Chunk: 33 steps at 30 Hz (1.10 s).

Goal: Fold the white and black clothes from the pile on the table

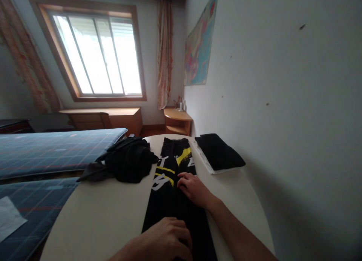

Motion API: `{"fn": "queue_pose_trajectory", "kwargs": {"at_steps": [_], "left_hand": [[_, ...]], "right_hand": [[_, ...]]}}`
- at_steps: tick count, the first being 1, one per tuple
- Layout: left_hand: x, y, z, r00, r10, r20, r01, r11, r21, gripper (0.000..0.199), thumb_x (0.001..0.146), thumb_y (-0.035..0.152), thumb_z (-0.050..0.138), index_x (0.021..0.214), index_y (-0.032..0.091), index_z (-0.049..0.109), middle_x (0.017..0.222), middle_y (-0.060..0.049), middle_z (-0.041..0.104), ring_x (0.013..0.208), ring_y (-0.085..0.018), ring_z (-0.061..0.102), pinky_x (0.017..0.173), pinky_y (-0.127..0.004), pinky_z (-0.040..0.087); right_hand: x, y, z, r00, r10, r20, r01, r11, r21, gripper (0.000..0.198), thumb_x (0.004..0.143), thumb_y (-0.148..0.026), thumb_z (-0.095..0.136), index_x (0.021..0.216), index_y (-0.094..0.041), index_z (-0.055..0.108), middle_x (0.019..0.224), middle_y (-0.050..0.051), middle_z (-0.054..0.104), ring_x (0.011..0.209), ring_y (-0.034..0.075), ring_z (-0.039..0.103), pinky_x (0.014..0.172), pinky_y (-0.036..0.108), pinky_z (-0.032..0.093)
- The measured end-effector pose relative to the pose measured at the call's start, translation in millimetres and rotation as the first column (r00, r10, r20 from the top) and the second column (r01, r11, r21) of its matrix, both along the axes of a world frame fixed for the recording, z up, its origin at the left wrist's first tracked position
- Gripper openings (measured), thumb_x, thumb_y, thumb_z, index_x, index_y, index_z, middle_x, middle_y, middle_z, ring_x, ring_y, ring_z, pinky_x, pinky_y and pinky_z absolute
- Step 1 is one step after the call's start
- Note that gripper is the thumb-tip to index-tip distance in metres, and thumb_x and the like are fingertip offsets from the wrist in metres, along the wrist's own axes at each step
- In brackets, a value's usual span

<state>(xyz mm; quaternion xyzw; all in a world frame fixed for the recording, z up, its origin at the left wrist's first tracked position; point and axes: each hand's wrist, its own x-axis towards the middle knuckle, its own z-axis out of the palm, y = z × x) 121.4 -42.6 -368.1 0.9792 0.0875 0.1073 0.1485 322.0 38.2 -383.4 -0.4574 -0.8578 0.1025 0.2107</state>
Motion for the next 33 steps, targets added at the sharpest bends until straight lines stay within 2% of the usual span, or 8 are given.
{"fn": "queue_pose_trajectory", "kwargs": {"at_steps": [3,8,11,14,17,21,30,33], "left_hand": [[3.3,3.7,-8.5,0.998,-0.050,0.026,0.050,0.999,0.014,0.003,0.091,0.022,0.069,0.090,0.024,0.071,0.096,0.005,0.074,0.085,-0.010,0.064,0.074,-0.022,0.046],[6.8,9.5,-35.8,0.995,-0.081,0.060,0.078,0.995,0.057,0.022,0.088,0.027,0.072,0.070,0.020,0.063,0.092,0.007,0.075,0.079,-0.009,0.063,0.070,-0.024,0.044],[6.5,11.5,-53.7,0.998,-0.053,0.040,0.051,0.997,0.050,0.019,0.085,0.029,0.075,0.072,0.020,0.065,0.093,0.007,0.075,0.081,-0.010,0.064,0.070,-0.024,0.044],[6.5,14.2,-64.0,1.000,-0.012,0.014,0.012,1.000,0.002,0.012,0.087,0.032,0.073,0.088,0.021,0.070,0.092,0.004,0.076,0.086,-0.012,0.065,0.077,-0.023,0.046],[7.2,16.9,-61.7,0.999,0.028,0.017,-0.026,0.993,-0.119,0.020,0.089,0.034,0.069,0.104,0.021,0.070,0.099,0.001,0.076,0.103,-0.014,0.065,0.097,-0.024,0.043],[7.3,16.8,-54.1,1.000,0.012,0.004,-0.010,0.961,-0.278,0.031,0.090,0.028,0.069,0.120,0.025,0.066,0.117,-0.001,0.073,0.125,-0.015,0.056,0.118,-0.032,0.029],[7.2,15.0,-56.7,1.000,0.017,-0.021,-0.023,0.941,-0.338,0.036,0.089,0.026,0.069,0.124,0.032,0.065,0.122,0.002,0.071,0.130,-0.017,0.054,0.120,-0.039,0.027],[5.8,14.8,-50.0,1.000,0.003,-0.017,-0.008,0.939,-0.345,0.035,0.091,0.024,0.068,0.124,0.032,0.065,0.124,0.002,0.070,0.131,-0.017,0.052,0.120,-0.039,0.025]], "right_hand": [[-2.7,0.4,2.1,0.999,-0.032,-0.022,0.032,0.999,-0.021,0.022,0.094,-0.020,0.054,0.112,-0.024,0.067,0.131,0.005,0.061,0.119,0.023,0.056,0.102,0.039,0.043],[-13.8,15.9,3.9,0.986,-0.164,0.029,0.164,0.986,-0.009,0.036,0.095,-0.028,0.053,0.130,-0.023,0.062,0.145,0.009,0.050,0.128,0.026,0.051,0.106,0.039,0.041],[-23.3,34.8,4.3,0.963,-0.243,0.116,0.244,0.970,0.009,0.040,0.096,-0.035,0.051,0.131,-0.020,0.064,0.151,0.012,0.044,0.131,0.030,0.047,0.108,0.041,0.039],[-32.0,53.4,3.9,0.937,-0.295,0.186,0.293,0.955,0.042,0.045,0.096,-0.035,0.048,0.136,-0.018,0.060,0.151,0.012,0.046,0.129,0.030,0.047,0.108,0.041,0.038],[-37.7,65.3,2.9,0.909,-0.362,0.205,0.358,0.932,0.060,0.049,0.095,-0.033,0.048,0.140,-0.013,0.054,0.145,0.014,0.052,0.127,0.030,0.047,0.106,0.040,0.039],[-42.1,72.9,4.5,0.880,-0.430,0.202,0.427,0.902,0.063,0.040,0.093,-0.026,0.048,0.130,-0.016,0.060,0.130,0.016,0.062,0.121,0.028,0.052,0.098,0.038,0.043],[-50.7,97.1,14.9,0.765,-0.628,0.142,0.633,0.774,0.015,0.031,0.099,-0.028,0.041,0.114,-0.013,0.063,0.109,0.019,0.069,0.103,0.028,0.065,0.084,0.037,0.048],[-44.7,98.9,14.7,0.780,-0.616,0.109,0.621,0.783,-0.021,0.039,0.103,-0.032,0.031,0.112,-0.015,0.064,0.107,0.016,0.070,0.098,0.024,0.067,0.083,0.035,0.047]]}}
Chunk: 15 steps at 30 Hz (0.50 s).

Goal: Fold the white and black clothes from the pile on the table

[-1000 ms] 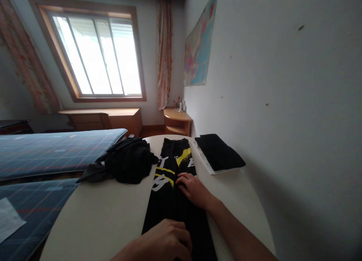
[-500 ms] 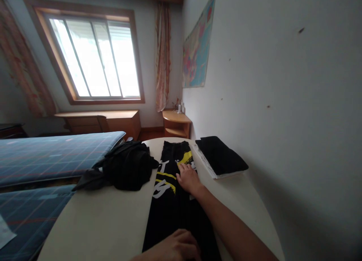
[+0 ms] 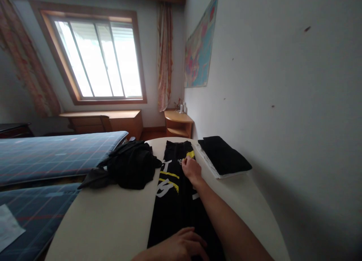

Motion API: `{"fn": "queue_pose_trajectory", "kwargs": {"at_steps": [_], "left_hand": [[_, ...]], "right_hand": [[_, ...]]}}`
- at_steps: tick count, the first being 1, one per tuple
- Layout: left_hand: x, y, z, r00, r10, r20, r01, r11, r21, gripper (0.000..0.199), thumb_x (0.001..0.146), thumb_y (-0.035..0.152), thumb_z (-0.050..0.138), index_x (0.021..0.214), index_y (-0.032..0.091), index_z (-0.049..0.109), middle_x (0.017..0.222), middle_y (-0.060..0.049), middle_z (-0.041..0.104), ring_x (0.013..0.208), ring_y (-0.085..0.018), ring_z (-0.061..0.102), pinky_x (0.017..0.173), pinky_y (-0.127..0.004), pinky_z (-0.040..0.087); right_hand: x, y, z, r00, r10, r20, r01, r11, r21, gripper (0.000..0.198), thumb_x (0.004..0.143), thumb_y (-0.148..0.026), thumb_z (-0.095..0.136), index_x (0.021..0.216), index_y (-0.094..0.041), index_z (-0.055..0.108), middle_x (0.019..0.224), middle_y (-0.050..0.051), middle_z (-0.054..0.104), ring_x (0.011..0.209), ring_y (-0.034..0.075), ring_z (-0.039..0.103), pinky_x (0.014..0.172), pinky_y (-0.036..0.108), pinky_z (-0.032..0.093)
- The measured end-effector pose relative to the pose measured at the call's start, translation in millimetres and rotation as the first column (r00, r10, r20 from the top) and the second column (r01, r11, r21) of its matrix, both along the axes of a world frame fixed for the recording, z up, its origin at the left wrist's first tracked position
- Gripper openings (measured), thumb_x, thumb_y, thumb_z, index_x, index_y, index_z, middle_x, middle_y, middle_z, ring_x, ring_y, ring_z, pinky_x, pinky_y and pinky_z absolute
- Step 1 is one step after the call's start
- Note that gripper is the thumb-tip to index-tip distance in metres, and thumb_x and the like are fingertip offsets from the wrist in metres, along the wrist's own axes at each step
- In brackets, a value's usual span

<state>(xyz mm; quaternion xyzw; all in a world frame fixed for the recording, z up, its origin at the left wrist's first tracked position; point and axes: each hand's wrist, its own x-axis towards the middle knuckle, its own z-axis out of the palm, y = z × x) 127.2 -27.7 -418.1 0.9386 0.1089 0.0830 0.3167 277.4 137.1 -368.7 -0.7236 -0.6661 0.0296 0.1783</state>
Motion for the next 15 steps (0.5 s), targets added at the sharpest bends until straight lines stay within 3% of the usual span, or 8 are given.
{"fn": "queue_pose_trajectory", "kwargs": {"at_steps": [4,8,12,15], "left_hand": [[-1.4,-0.8,3.9,1.000,-0.016,-0.001,0.016,1.000,0.015,0.032,0.090,0.025,0.068,0.122,0.030,0.066,0.123,0.001,0.070,0.132,-0.018,0.052,0.119,-0.039,0.027],[-3.2,-5.0,7.5,1.000,0.000,-0.004,0.000,1.000,0.005,0.028,0.090,0.022,0.068,0.117,0.027,0.068,0.126,0.001,0.069,0.133,-0.018,0.051,0.119,-0.039,0.027],[-13.1,-14.1,15.1,0.998,-0.048,-0.036,0.048,0.999,0.011,0.017,0.087,0.015,0.070,0.101,0.024,0.073,0.141,0.000,0.059,0.141,-0.024,0.041,0.120,-0.048,0.026],[-29.9,-24.9,25.9,0.998,-0.060,-0.028,0.061,0.996,0.064,0.022,0.088,0.011,0.067,0.106,0.023,0.073,0.150,-0.004,0.050,0.143,-0.027,0.038,0.119,-0.047,0.030]], "right_hand": [[10.0,-10.0,-3.1,0.982,0.189,-0.030,-0.188,0.982,0.015,0.036,0.103,-0.033,0.037,0.110,-0.016,0.068,0.116,0.011,0.069,0.111,0.020,0.061,0.097,0.031,0.042],[19.3,-38.2,-10.8,0.940,0.340,-0.034,-0.340,0.940,0.000,0.041,0.101,-0.035,0.044,0.135,-0.014,0.058,0.141,0.013,0.057,0.132,0.022,0.049,0.112,0.034,0.033],[30.7,-90.4,-19.3,0.893,0.448,-0.041,-0.449,0.890,-0.080,0.053,0.102,-0.044,0.039,0.148,-0.016,0.046,0.156,0.012,0.039,0.146,0.029,0.031,0.119,0.049,0.023],[40.4,-140.7,-21.2,0.845,0.532,-0.061,-0.535,0.835,-0.127,0.058,0.102,-0.047,0.039,0.152,-0.019,0.040,0.160,0.010,0.031,0.149,0.030,0.024,0.121,0.052,0.020]]}}
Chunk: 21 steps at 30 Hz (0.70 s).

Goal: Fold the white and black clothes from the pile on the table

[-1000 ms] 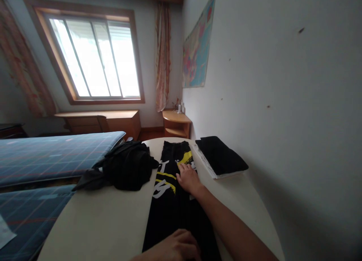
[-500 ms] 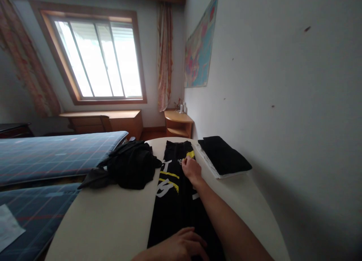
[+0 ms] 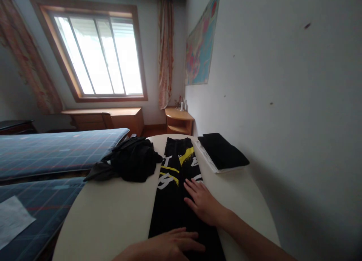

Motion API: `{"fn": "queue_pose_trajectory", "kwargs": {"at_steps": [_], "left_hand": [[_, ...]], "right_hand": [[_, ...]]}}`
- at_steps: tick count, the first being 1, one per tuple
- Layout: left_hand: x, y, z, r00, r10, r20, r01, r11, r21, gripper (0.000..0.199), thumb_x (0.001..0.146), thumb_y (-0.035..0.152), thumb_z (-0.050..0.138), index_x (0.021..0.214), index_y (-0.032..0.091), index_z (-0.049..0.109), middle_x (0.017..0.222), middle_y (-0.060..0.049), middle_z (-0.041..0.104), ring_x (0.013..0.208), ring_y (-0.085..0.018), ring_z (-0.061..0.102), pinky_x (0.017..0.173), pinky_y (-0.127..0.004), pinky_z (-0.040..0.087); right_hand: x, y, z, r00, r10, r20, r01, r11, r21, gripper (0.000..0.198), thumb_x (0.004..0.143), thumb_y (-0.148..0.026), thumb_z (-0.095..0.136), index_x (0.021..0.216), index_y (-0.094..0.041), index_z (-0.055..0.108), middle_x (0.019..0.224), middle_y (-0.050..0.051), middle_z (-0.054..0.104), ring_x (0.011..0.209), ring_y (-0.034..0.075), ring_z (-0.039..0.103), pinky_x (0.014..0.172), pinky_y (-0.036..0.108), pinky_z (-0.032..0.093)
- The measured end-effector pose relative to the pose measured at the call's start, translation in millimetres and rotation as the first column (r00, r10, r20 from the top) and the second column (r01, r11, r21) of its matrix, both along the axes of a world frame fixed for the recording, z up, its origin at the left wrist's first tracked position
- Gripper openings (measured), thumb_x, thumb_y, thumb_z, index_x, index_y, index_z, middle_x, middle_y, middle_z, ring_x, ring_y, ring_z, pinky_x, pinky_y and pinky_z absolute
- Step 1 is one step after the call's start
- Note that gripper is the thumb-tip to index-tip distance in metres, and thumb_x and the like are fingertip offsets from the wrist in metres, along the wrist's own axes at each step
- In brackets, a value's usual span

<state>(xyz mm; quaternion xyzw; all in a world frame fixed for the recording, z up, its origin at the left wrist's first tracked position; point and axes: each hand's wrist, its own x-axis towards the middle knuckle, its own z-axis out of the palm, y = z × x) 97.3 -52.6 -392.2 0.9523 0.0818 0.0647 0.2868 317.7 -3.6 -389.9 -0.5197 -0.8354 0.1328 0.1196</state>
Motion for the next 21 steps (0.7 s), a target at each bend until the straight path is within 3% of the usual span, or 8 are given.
{"fn": "queue_pose_trajectory", "kwargs": {"at_steps": [5,8,11,14,17,21], "left_hand": [[-34.9,-23.7,24.7,0.985,0.174,0.014,-0.175,0.977,0.121,0.041,0.091,0.015,0.065,0.129,0.032,0.062,0.151,-0.007,0.048,0.140,-0.027,0.043,0.110,-0.041,0.044],[-48.9,-36.5,29.3,0.957,0.284,0.061,-0.291,0.931,0.219,0.034,0.092,0.017,0.065,0.123,0.032,0.063,0.139,-0.005,0.060,0.128,-0.023,0.055,0.104,-0.035,0.049],[-54.1,-46.7,20.7,0.946,0.307,0.104,-0.324,0.885,0.336,0.019,0.093,0.020,0.064,0.110,0.028,0.063,0.119,-0.002,0.068,0.107,-0.017,0.063,0.093,-0.026,0.051],[-51.9,-54.7,5.2,0.944,0.304,0.129,-0.327,0.805,0.494,0.007,0.092,0.022,0.065,0.098,0.023,0.060,0.101,-0.001,0.069,0.088,-0.016,0.062,0.079,-0.024,0.050],[-44.5,-58.5,-4.9,0.927,0.350,0.135,-0.361,0.735,0.574,0.009,0.090,0.019,0.065,0.092,0.021,0.057,0.092,-0.001,0.068,0.082,-0.017,0.061,0.074,-0.025,0.048],[-32.9,-56.2,4.2,0.875,0.472,0.107,-0.459,0.741,0.490,0.013,0.086,0.010,0.060,0.090,0.021,0.056,0.087,0.000,0.068,0.077,-0.017,0.061,0.071,-0.025,0.047]], "right_hand": [[14.5,-71.5,-4.6,0.982,0.187,-0.034,-0.186,0.982,0.034,0.070,0.096,-0.050,0.052,0.156,-0.026,0.026,0.160,0.009,0.029,0.148,0.031,0.026,0.121,0.053,0.023],[19.7,-94.8,-17.5,0.950,0.310,0.025,-0.311,0.940,0.141,0.078,0.091,-0.050,0.060,0.157,-0.026,0.026,0.157,0.011,0.034,0.144,0.033,0.035,0.117,0.050,0.033],[20.1,-109.2,-34.9,0.936,0.331,0.122,-0.353,0.881,0.315,0.063,0.096,-0.034,0.057,0.154,-0.029,0.033,0.150,0.009,0.047,0.136,0.028,0.048,0.108,0.041,0.045],[15.1,-120.6,-50.0,0.935,0.311,0.168,-0.354,0.824,0.443,0.052,0.099,-0.026,0.050,0.150,-0.028,0.039,0.142,0.005,0.058,0.127,0.024,0.058,0.101,0.033,0.050],[3.4,-128.1,-61.9,0.958,0.251,0.136,-0.285,0.813,0.507,0.049,0.099,-0.023,0.048,0.148,-0.028,0.042,0.132,0.005,0.065,0.118,0.024,0.063,0.095,0.032,0.052],[-19.5,-129.3,-72.0,0.991,0.118,0.070,-0.137,0.856,0.499,0.052,0.095,-0.033,0.055,0.145,-0.029,0.044,0.117,0.007,0.071,0.101,0.026,0.066,0.080,0.034,0.053]]}}
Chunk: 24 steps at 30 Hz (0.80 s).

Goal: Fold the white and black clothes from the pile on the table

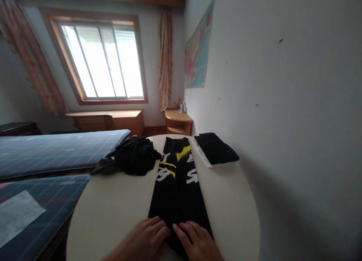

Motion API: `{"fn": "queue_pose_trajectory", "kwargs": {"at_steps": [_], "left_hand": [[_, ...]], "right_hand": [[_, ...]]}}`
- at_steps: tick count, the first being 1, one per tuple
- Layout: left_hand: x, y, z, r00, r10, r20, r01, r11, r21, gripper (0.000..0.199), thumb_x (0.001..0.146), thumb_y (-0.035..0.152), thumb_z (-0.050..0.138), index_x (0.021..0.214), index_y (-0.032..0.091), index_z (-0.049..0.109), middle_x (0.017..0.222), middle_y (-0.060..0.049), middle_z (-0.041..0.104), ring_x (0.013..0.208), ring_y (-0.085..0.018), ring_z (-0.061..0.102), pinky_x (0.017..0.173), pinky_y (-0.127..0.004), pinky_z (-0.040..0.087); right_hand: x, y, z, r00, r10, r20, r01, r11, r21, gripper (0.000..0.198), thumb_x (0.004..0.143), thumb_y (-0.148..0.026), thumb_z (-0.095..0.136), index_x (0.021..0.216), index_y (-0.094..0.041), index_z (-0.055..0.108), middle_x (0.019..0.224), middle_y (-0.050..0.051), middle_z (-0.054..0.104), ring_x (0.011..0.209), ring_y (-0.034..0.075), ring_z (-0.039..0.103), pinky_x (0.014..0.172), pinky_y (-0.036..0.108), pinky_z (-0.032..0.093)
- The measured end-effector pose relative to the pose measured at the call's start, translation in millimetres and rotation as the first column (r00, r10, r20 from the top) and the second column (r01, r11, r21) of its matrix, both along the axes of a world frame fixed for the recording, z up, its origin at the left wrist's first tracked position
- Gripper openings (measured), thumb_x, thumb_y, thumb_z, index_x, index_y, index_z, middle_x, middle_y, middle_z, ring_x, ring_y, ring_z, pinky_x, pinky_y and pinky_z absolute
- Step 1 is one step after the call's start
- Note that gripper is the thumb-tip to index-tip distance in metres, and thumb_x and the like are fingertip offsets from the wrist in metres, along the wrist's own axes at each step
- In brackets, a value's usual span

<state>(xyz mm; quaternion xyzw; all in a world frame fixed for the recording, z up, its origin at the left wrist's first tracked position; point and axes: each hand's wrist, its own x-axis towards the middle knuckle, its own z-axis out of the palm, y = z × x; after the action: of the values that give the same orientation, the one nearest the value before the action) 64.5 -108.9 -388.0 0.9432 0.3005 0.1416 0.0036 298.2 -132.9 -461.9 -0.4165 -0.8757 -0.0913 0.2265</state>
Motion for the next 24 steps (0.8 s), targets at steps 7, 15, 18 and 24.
{"fn": "queue_pose_trajectory", "kwargs": {"at_steps": [7,15,18,24], "left_hand": [[-5.5,3.6,33.0,0.998,0.056,-0.006,-0.055,0.961,-0.272,0.034,0.074,0.019,0.071,0.106,0.024,0.061,0.101,0.000,0.071,0.090,-0.020,0.065,0.082,-0.030,0.051],[-35.0,15.6,13.2,0.997,0.056,0.059,-0.042,0.974,-0.222,0.070,0.063,0.002,0.053,0.130,0.026,0.051,0.125,-0.004,0.068,0.112,-0.022,0.063,0.099,-0.038,0.050],[-41.1,17.1,9.1,0.998,0.023,0.063,-0.007,0.970,-0.244,0.072,0.060,0.002,0.051,0.127,0.027,0.053,0.125,-0.003,0.068,0.113,-0.021,0.064,0.100,-0.035,0.050],[-45.8,23.7,12.8,0.989,0.098,0.111,-0.058,0.945,-0.323,0.036,0.083,0.013,0.055,0.116,0.026,0.061,0.112,-0.003,0.072,0.101,-0.019,0.068,0.092,-0.030,0.051]], "right_hand": [[-15.6,6.7,35.0,0.994,-0.100,-0.053,0.086,0.973,-0.212,0.012,0.087,-0.025,0.063,0.097,-0.028,0.066,0.094,0.003,0.071,0.087,0.022,0.064,0.068,0.028,0.047],[-2.6,9.9,83.9,0.983,-0.094,-0.160,-0.009,0.838,-0.546,0.046,0.081,-0.012,0.052,0.124,-0.027,0.062,0.116,0.003,0.070,0.107,0.022,0.062,0.092,0.028,0.049],[9.3,7.0,75.2,0.986,-0.075,-0.150,-0.019,0.838,-0.545,0.075,0.072,-0.012,0.055,0.146,-0.022,0.044,0.132,0.008,0.062,0.115,0.025,0.059,0.101,0.034,0.047],[39.0,1.2,62.7,1.000,-0.010,-0.030,-0.008,0.839,-0.544,0.044,0.074,-0.016,0.060,0.116,-0.024,0.069,0.126,0.008,0.066,0.117,0.028,0.058,0.100,0.039,0.048]]}}
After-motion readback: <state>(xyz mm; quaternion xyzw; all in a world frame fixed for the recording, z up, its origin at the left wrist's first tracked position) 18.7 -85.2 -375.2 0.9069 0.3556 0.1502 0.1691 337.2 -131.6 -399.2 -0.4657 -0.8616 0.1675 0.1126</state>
